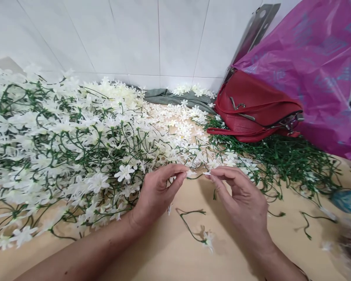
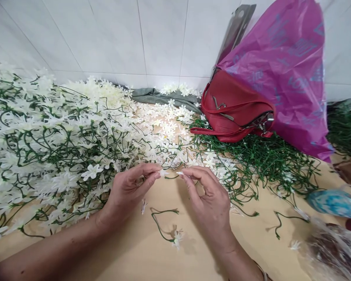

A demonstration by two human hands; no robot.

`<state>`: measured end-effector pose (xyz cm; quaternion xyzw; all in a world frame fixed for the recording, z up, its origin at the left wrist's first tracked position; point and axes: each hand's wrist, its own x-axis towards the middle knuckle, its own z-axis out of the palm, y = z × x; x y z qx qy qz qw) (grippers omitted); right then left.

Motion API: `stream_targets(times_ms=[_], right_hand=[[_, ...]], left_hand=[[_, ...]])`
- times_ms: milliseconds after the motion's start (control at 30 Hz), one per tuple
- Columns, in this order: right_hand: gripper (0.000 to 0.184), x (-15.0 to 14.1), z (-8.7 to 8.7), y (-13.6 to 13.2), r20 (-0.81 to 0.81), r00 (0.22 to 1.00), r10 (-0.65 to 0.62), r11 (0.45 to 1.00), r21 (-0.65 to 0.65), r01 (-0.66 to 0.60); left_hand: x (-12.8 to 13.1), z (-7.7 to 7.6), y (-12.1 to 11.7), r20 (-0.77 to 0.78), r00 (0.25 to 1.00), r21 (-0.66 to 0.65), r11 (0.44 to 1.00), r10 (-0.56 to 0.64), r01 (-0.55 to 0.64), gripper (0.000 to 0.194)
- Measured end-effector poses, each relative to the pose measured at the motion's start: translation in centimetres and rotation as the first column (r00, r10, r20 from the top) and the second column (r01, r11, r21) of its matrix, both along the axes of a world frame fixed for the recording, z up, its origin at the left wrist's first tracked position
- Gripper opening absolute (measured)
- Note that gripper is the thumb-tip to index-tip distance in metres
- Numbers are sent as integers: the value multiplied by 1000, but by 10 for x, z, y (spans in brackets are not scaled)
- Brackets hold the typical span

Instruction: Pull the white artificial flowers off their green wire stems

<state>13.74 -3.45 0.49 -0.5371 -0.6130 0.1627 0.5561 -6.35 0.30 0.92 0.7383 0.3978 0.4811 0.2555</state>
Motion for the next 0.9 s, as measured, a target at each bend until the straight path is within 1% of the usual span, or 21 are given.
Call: stream_targets(times_ms=[133, 200, 267, 367, 500, 567, 667, 767, 833, 900], right_hand=[[14, -11, 3, -9, -166, 986, 16, 999, -40, -23], [15, -18, 3, -13, -189, 981, 34, 998, -48, -43], [17, -23, 3, -16, -181, 983, 32, 997, -64, -44], [17, -28, 3, -17, -179, 984, -7, 996, -93, -10], [17, -28, 3, -15, -165, 985, -56, 992, -118, 37], [17, -28, 3, -14, -138, 987, -83, 991, -117, 67], [17, -29, 3, -15, -92, 990, -109, 991, -92, 101], [17, -32, 2, -17, -53, 994, -98, 994, -58, 95], [17, -34, 2, -18, -44, 996, -74, 996, -45, 72], [18, -36, 1, -18, -58, 997, -53, 997, -51, 50]], left_hand=[[2, 3, -2, 76, 996, -110, 994, 37, -29, 4], [3, 3, -3, 102, 994, -154, 988, 40, -24, 4], [4, 3, -5, 117, 993, -176, 984, 30, -9, 5], [6, 3, -8, 116, 993, -175, 984, 3, 18, 6], [7, 4, -12, 78, 996, -156, 987, -32, 44, 5], [8, 2, -14, 87, 995, -172, 983, -56, 70, 6], [10, -3, -15, 164, 983, -268, 955, -86, 128, 7], [13, -6, -16, 270, 959, -360, 915, -85, 182, 6], [14, -7, -16, 322, 944, -373, 906, -74, 198, 5], [14, -6, -16, 328, 942, -349, 918, -70, 189, 5]])
